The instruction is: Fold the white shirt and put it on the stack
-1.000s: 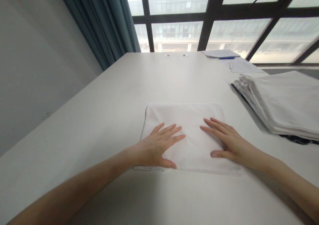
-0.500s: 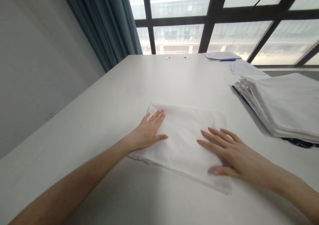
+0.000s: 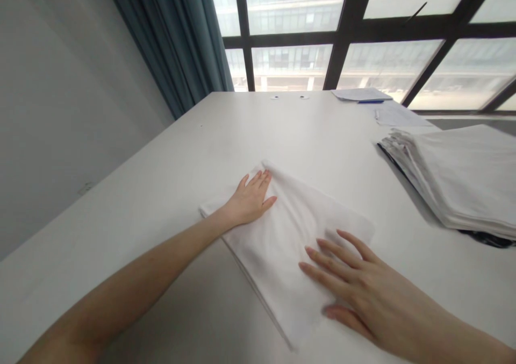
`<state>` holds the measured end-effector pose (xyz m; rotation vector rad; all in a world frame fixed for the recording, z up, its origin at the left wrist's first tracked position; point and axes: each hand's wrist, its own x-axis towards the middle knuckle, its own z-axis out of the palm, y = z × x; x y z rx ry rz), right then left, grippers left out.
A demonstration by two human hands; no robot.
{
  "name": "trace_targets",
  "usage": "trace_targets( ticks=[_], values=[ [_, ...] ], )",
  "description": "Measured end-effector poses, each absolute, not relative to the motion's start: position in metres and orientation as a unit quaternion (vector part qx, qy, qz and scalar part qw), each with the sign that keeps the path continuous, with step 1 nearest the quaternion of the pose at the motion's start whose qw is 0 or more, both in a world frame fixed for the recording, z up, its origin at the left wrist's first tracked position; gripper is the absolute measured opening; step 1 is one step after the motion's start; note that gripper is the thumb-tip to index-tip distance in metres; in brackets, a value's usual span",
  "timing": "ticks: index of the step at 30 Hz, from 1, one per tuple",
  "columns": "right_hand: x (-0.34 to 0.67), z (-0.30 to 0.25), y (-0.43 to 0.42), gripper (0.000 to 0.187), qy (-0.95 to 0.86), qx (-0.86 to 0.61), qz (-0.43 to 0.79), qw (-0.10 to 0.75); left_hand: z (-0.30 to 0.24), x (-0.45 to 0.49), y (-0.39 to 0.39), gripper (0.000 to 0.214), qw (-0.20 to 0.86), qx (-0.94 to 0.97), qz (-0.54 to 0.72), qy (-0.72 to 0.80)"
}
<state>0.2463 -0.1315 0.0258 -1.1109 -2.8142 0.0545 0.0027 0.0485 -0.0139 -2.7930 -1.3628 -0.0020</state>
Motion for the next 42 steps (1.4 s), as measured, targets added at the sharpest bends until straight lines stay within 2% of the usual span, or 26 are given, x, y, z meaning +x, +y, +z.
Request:
trace_targets(
  ticks=[4, 6, 10, 15, 18, 21, 24, 30, 33, 37, 40, 42],
  values=[
    [0.248, 0.045, -0.102, 0.038, -0.931, -0.337, 0.117, 0.072, -0.009, 0.013, 0.069, 0.065, -0.035, -0.931, 0.010, -0.364],
    [0.256, 0.050, -0.076, 0.034, -0.919, -0.368, 0.102, 0.101, -0.006, 0.016, 0.076, 0.065, -0.058, -0.948, 0.010, -0.314],
    [0.269, 0.039, -0.019, 0.034, -0.866, -0.476, 0.035, 0.150, -0.001, 0.019, 0.079, 0.063, -0.081, -0.970, -0.014, -0.228],
    [0.271, 0.003, 0.042, 0.042, -0.800, -0.548, 0.108, 0.217, -0.003, 0.025, 0.070, 0.062, -0.078, -0.980, -0.030, -0.181],
    [0.269, -0.013, 0.060, 0.041, -0.785, -0.555, 0.120, 0.247, -0.006, 0.026, 0.066, 0.053, -0.055, -0.973, -0.052, -0.219],
    [0.268, -0.019, 0.063, 0.038, -0.784, -0.539, 0.129, 0.280, -0.009, 0.024, 0.064, 0.048, -0.029, -0.943, -0.078, -0.323],
    [0.270, -0.019, 0.060, 0.037, -0.782, -0.526, 0.134, 0.305, -0.011, 0.020, 0.066, 0.051, -0.017, -0.915, -0.076, -0.395],
    [0.271, -0.022, 0.060, 0.031, -0.765, -0.538, 0.134, 0.329, -0.015, 0.004, 0.078, 0.055, -0.012, -0.894, -0.054, -0.445],
    [0.270, -0.023, 0.062, 0.030, -0.760, -0.541, 0.131, 0.334, -0.015, -0.001, 0.081, 0.052, 0.019, -0.889, -0.077, -0.450],
    [0.268, -0.022, 0.058, 0.028, -0.757, -0.544, 0.107, 0.347, -0.008, 0.001, 0.074, 0.035, 0.095, -0.905, -0.119, -0.397],
    [0.266, -0.020, 0.051, 0.028, -0.780, -0.517, 0.055, 0.348, -0.002, 0.006, 0.064, 0.030, 0.123, -0.921, -0.089, -0.360],
    [0.264, -0.017, 0.046, 0.029, -0.815, -0.487, 0.017, 0.315, 0.000, 0.011, 0.057, 0.030, 0.120, -0.919, -0.068, -0.369]
  ],
)
